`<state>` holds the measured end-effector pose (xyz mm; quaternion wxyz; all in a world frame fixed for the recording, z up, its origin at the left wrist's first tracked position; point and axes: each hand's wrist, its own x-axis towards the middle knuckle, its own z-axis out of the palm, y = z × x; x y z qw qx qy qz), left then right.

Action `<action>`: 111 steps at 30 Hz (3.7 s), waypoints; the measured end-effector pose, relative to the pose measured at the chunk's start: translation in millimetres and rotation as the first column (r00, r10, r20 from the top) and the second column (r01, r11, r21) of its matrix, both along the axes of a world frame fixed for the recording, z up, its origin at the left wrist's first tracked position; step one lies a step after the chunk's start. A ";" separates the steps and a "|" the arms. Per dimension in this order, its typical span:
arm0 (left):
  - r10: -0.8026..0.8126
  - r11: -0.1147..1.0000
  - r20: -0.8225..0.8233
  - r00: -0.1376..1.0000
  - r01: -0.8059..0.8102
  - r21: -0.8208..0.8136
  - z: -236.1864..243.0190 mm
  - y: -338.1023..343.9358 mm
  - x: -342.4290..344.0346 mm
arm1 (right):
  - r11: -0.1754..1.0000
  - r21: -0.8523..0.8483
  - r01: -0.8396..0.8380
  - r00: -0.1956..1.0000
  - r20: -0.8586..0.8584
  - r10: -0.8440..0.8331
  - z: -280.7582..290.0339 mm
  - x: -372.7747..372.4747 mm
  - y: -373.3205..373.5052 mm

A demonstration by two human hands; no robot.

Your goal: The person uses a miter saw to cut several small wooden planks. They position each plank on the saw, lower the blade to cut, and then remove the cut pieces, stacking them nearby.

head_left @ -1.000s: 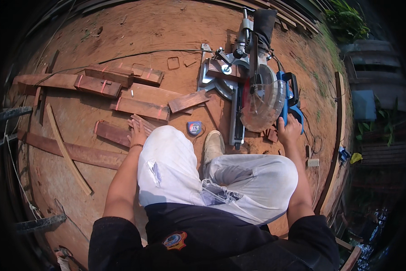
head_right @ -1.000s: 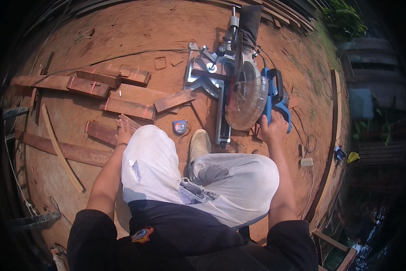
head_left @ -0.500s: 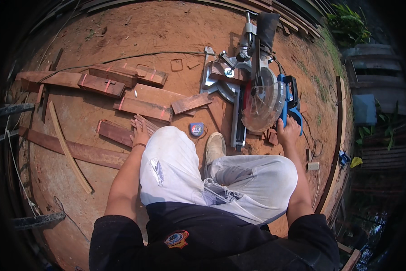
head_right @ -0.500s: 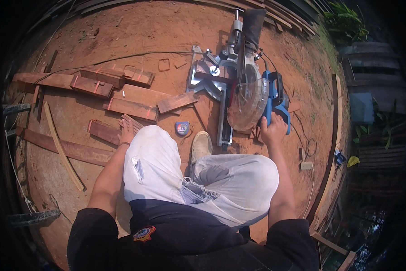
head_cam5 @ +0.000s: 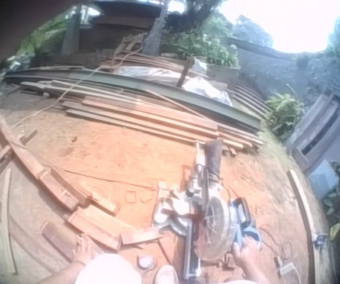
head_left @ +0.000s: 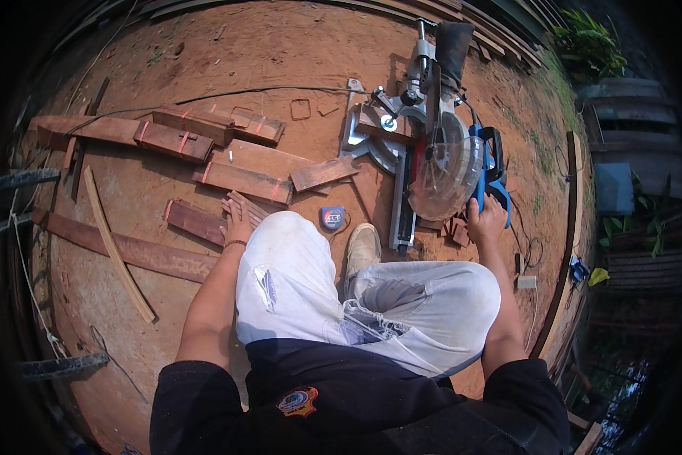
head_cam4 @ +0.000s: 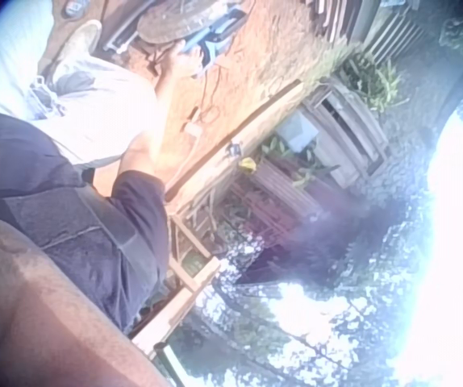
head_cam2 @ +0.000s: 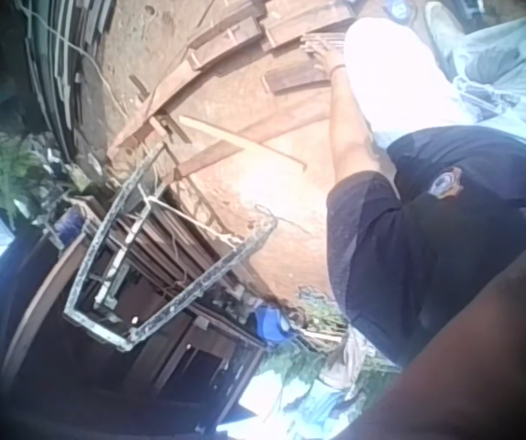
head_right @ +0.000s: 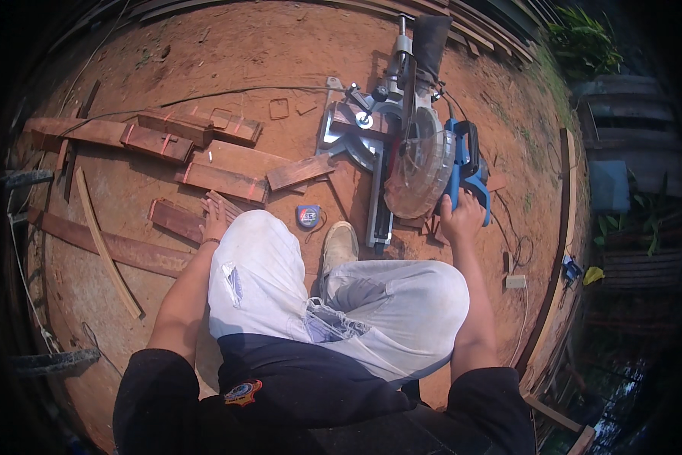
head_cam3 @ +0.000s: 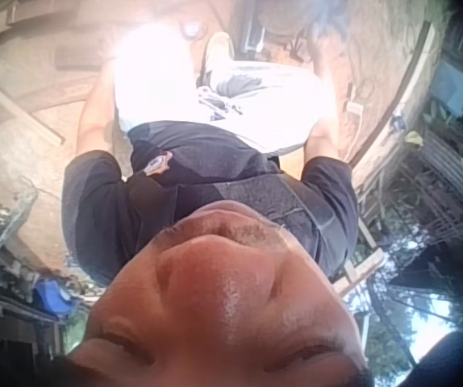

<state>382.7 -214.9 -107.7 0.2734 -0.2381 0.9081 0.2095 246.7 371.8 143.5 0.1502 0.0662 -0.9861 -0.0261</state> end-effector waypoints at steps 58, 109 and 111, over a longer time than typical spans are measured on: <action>0.011 1.000 0.017 1.000 -0.011 -0.003 13.5 5.6 -0.1 | 0.998 -0.033 0.056 0.992 0.115 -0.052 44.7 -68.1 -16.8; 0.003 1.000 -0.004 1.000 -0.003 -0.028 16.2 7.4 2.4 | 1.000 -0.028 0.014 1.000 0.005 -0.014 -16.6 -62.0 -11.1; 0.012 1.000 -0.005 1.000 -0.012 -0.017 16.4 8.0 2.7 | 0.999 -0.049 -0.012 1.000 -0.019 0.011 -17.7 -63.6 -10.7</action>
